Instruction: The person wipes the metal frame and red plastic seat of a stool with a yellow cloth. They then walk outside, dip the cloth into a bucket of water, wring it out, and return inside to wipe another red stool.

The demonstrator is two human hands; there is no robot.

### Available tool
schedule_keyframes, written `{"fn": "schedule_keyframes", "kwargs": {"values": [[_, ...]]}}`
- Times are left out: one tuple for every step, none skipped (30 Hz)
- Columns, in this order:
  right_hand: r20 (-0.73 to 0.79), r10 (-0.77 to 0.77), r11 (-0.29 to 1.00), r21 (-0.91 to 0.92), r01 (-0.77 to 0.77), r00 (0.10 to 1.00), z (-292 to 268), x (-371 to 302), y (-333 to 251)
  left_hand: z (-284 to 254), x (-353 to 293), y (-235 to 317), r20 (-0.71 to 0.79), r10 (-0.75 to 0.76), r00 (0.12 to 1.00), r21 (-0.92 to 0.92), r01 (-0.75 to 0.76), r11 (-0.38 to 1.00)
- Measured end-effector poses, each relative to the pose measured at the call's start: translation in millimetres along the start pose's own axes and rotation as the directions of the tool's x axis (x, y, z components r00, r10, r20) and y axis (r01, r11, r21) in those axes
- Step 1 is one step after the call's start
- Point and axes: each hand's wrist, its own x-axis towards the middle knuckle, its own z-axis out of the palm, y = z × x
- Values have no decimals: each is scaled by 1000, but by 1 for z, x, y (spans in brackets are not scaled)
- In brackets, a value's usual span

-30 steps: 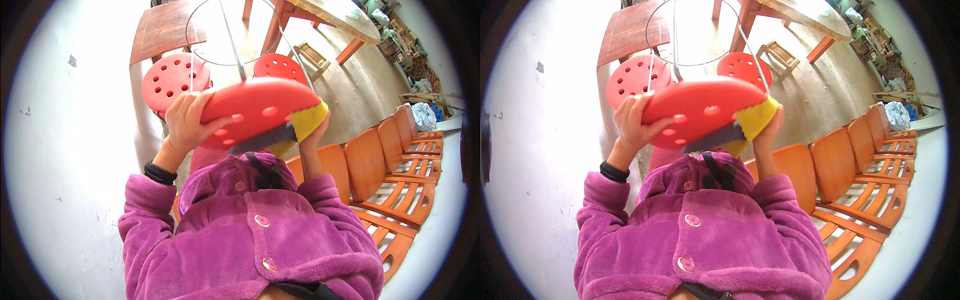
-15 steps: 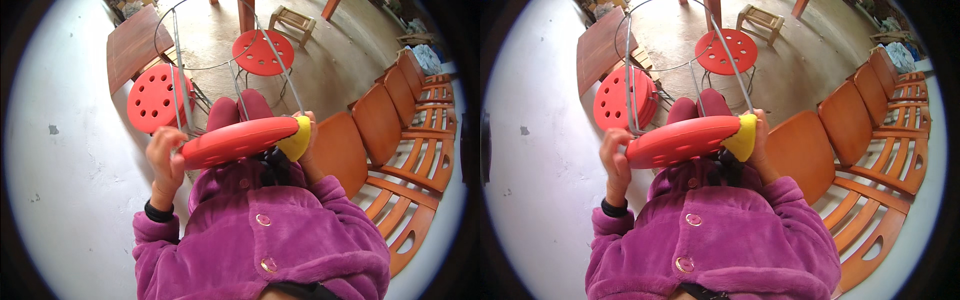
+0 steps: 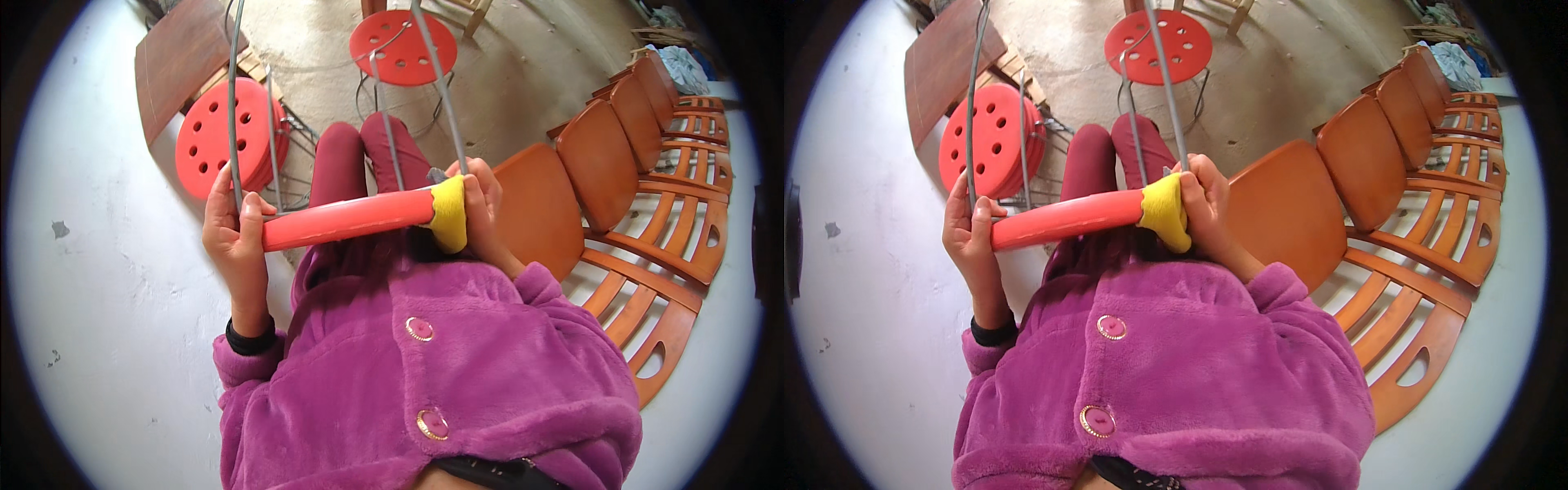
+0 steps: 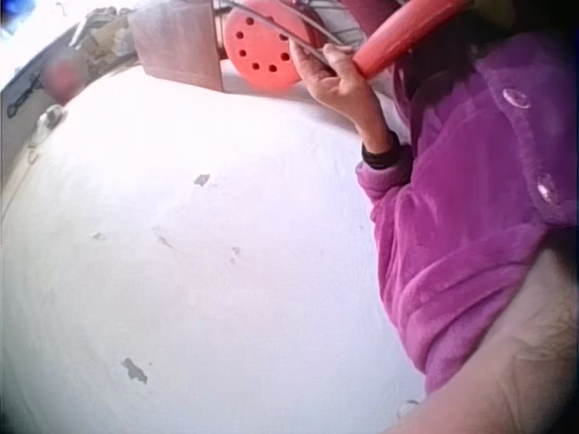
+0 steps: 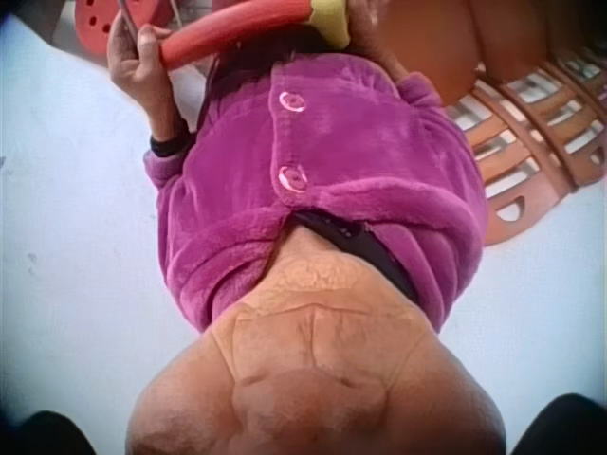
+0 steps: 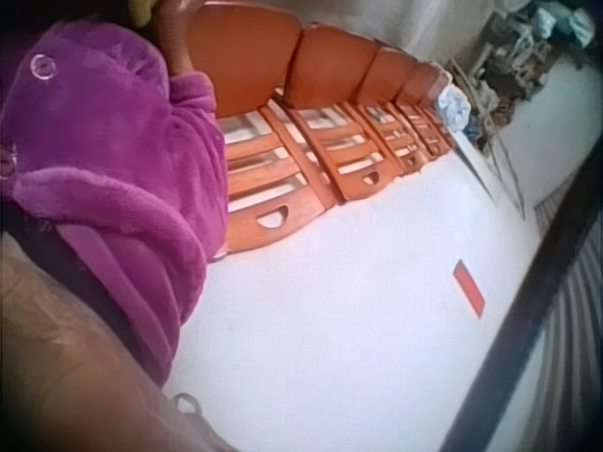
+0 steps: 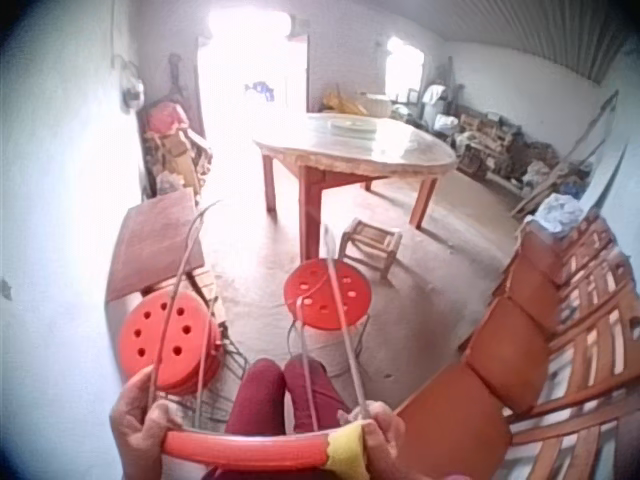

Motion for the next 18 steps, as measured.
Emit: {"fn": "schedule_keyframes", "kwargs": {"values": [[5, -6, 1000, 31, 5, 1000, 1, -4, -5, -4, -2, -2, 2, -8, 1000, -2, 8, 1000], [17, 21, 999, 40, -22, 1000, 0, -7, -9, -4, -5, -6, -55, -75, 996, 11, 75, 997], [31, 24, 998, 52, -25, 999, 1, -9, -12, -5, -5, -9, 22, 4, 1000, -30, -4, 1000], [-5, 59, 995, 81, -58, 998, 2, -10, -13, -3, -4, -12, 43, 31, 999, -54, -29, 998], [-18, 68, 993, 97, -66, 998, 3, -10, -12, -1, -2, -15, 63, 59, 996, -69, -54, 996], [-34, 79, 991, 115, -75, 996, 4, -10, -11, -2, 0, -17, 86, 56, 995, -63, -51, 997], [-66, 94, 986, 141, -84, 993, 4, -9, -10, -3, 1, -18, 71, 37, 997, -74, -32, 997], [-73, 59, 996, 74, -54, 996, 5, -8, -9, -7, 5, -17, 73, 26, 997, -75, -20, 997], [-45, -11, 1000, -12, 11, 999, 4, -5, -9, -11, 7, -17, 60, 9, 998, -76, -4, 997], [-23, -75, 993, -88, 73, 997, 4, -2, -9, -14, 7, -16, 24, -35, 999, -44, 36, 998], [27, -132, 976, -172, 135, 991, 4, 0, -9, -18, 7, -16, 53, 16, 998, -59, -13, 998], [55, -246, 941, -226, 252, 968, 3, 7, -9, -19, 6, -17, 35, 32, 999, -66, -29, 997], [69, -295, 918, -257, 303, 953, 1, 13, -12, -20, 4, -19, 17, 21, 1000, -66, -20, 998], [90, -322, 893, -302, 333, 943, -3, 18, -15, -20, 4, -22, 26, 39, 999, -104, -36, 994], [105, -389, 857, -324, 401, 915, -5, 22, -20, -21, 4, -25, -5, 19, 1000, -102, -19, 995], [120, -422, 825, -361, 435, 899, -7, 28, -25, -21, 5, -28, -15, -3, 1000, -96, 1, 995], [153, -410, 822, -366, 436, 899, -9, 33, -32, -22, 5, -32, -31, -21, 999, -94, 18, 995], [181, -435, 811, -347, 471, 882, -9, 39, -39, -22, 7, -34, -28, -55, 998, -127, 51, 991]]}}
